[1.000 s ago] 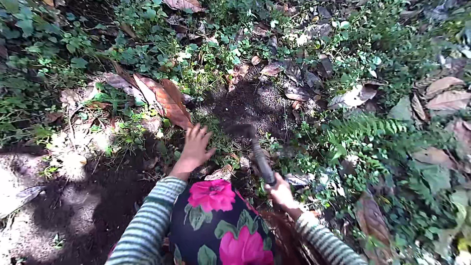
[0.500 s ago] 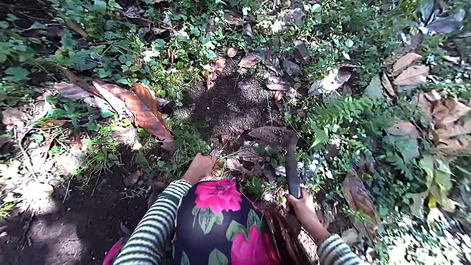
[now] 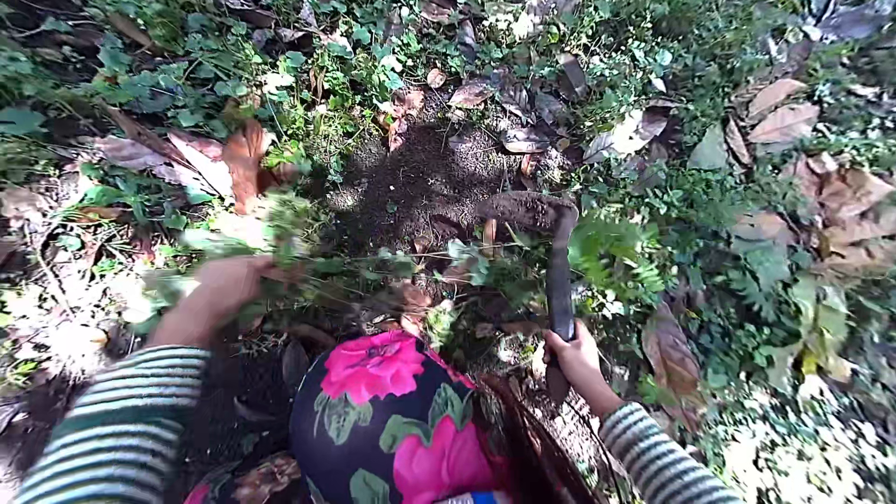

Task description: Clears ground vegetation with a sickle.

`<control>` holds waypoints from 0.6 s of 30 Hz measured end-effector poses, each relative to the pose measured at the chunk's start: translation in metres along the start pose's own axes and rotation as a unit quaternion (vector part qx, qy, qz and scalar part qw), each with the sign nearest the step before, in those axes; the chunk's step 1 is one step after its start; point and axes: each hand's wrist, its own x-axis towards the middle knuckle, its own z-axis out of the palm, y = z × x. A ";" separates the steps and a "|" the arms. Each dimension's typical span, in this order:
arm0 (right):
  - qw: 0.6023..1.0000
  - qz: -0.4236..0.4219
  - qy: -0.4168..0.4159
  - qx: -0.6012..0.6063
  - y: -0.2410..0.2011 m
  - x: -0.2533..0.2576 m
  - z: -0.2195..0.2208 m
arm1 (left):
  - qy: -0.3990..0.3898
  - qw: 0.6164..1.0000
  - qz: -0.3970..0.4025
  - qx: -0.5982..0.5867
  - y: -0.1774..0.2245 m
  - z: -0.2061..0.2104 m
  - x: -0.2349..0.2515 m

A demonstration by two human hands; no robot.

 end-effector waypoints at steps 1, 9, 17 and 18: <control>1.000 -0.010 -0.011 0.003 0.000 0.000 0.004 | 0.030 0.999 -0.022 -0.003 -0.034 -0.013 -0.012; 0.998 -0.050 -0.046 -0.006 -0.012 -0.006 0.041 | 0.133 0.965 -0.224 -0.005 -0.114 -0.092 -0.132; 0.973 -0.014 -0.082 0.213 -0.052 0.021 0.070 | 0.121 0.985 -0.089 -0.084 -0.131 0.011 -0.143; 0.974 -0.010 -0.058 0.220 -0.046 0.026 0.082 | 0.085 0.992 -0.078 -0.048 -0.118 0.025 -0.145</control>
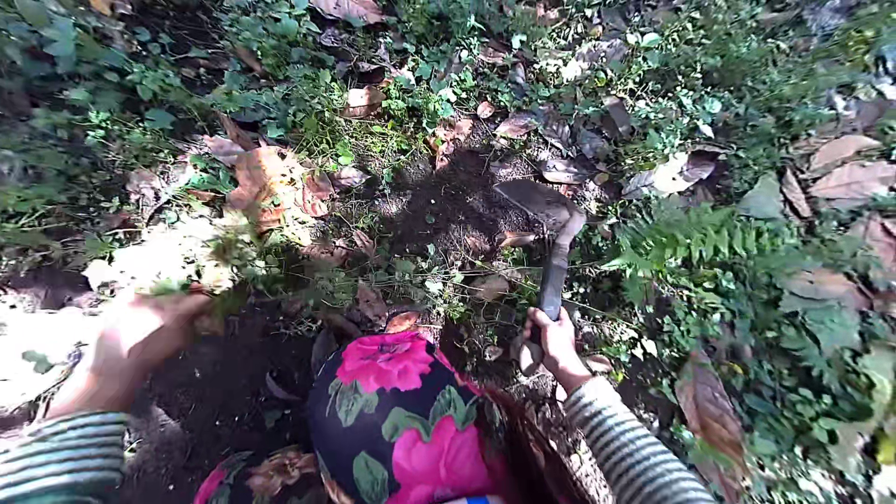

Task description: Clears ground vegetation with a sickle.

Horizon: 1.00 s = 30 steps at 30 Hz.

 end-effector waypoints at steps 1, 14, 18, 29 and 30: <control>1.000 -0.002 0.014 -0.026 0.016 0.001 0.005 | -0.047 0.998 0.023 0.035 0.007 0.017 -0.005; 0.996 0.077 0.020 -0.032 0.072 -0.008 0.002 | -0.056 0.994 -0.028 -0.089 0.092 0.088 -0.017; 0.961 0.103 -0.139 -0.215 0.100 -0.033 -0.003 | -0.016 0.985 -0.068 -0.156 0.103 0.084 -0.021; 0.989 -0.119 -0.085 -0.009 -0.084 0.058 0.234 | 0.050 0.952 -0.136 -0.270 0.144 0.082 -0.036; 0.988 -0.117 -0.098 -0.017 -0.090 0.057 0.261 | 0.074 0.946 -0.142 -0.281 0.150 0.085 -0.038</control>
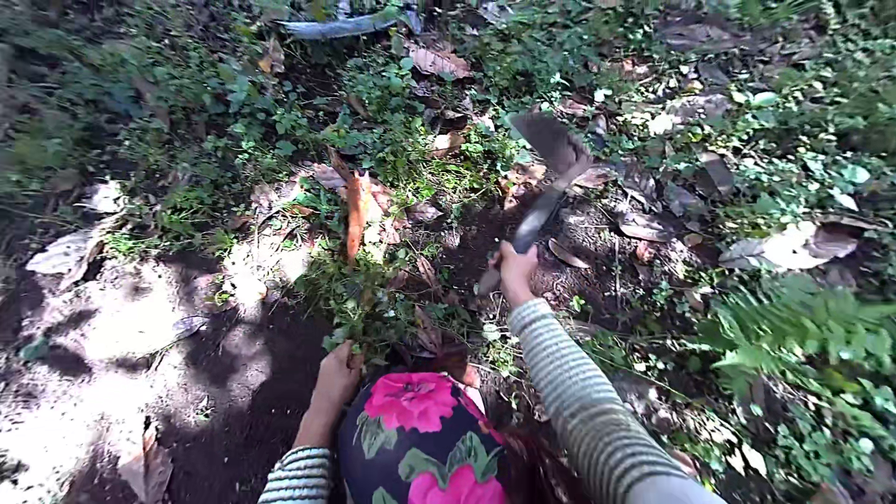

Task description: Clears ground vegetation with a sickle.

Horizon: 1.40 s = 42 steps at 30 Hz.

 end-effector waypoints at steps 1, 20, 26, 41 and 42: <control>1.000 0.009 -0.018 -0.019 0.003 0.000 0.024 | 0.014 1.000 -0.010 -0.010 0.003 0.005 -0.003; 0.996 0.042 -0.072 0.022 0.033 0.004 0.058 | 0.024 0.925 -0.358 -0.125 -0.093 0.016 -0.083; 0.887 0.125 -0.266 -0.356 0.147 -0.073 -0.010 | 0.025 0.928 -0.349 -0.131 -0.095 0.024 -0.090; 0.967 0.029 -0.217 -0.133 0.086 -0.051 0.148 | -0.058 0.930 -0.355 -0.078 -0.062 0.042 -0.090; 0.934 0.041 -0.275 -0.224 0.111 -0.062 0.139 | -0.052 0.929 -0.357 -0.088 -0.060 0.042 -0.097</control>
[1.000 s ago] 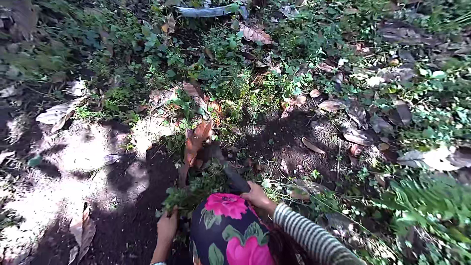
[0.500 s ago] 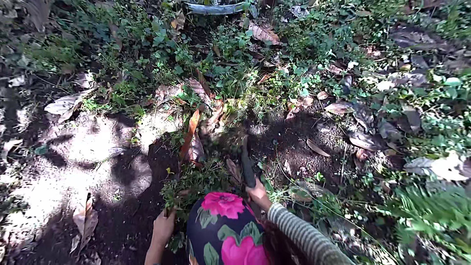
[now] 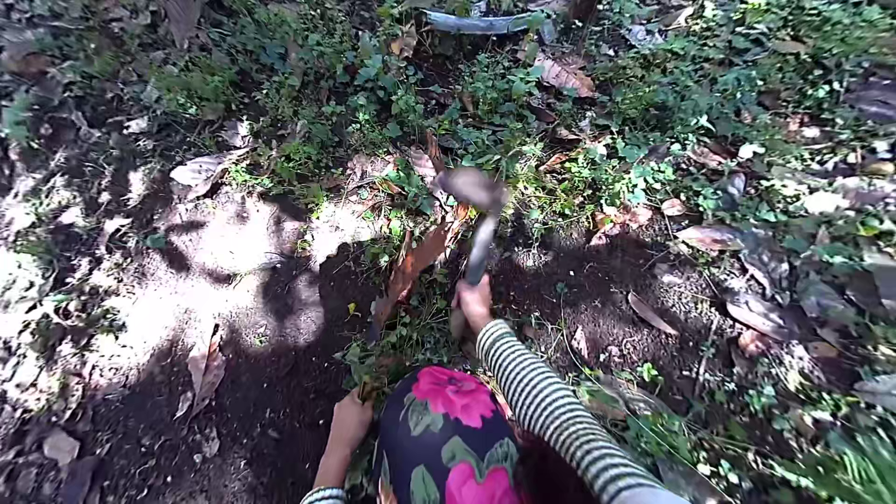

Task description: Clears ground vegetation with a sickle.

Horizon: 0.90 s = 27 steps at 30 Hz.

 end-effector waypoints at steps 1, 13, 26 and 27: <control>0.992 0.018 -0.077 -0.100 0.025 -0.016 0.002 | -0.004 1.000 -0.005 -0.006 -0.006 0.001 -0.005; 0.967 -0.018 -0.155 -0.200 -0.024 -0.040 -0.045 | -0.019 0.986 -0.161 0.023 -0.099 -0.003 -0.010; 0.877 0.042 -0.263 -0.400 0.070 -0.073 -0.047 | 0.096 0.854 -0.322 -0.396 -0.091 0.050 -0.036; 0.871 0.034 -0.269 -0.410 0.065 -0.074 -0.053 | 0.109 0.832 -0.321 -0.439 -0.091 0.051 -0.036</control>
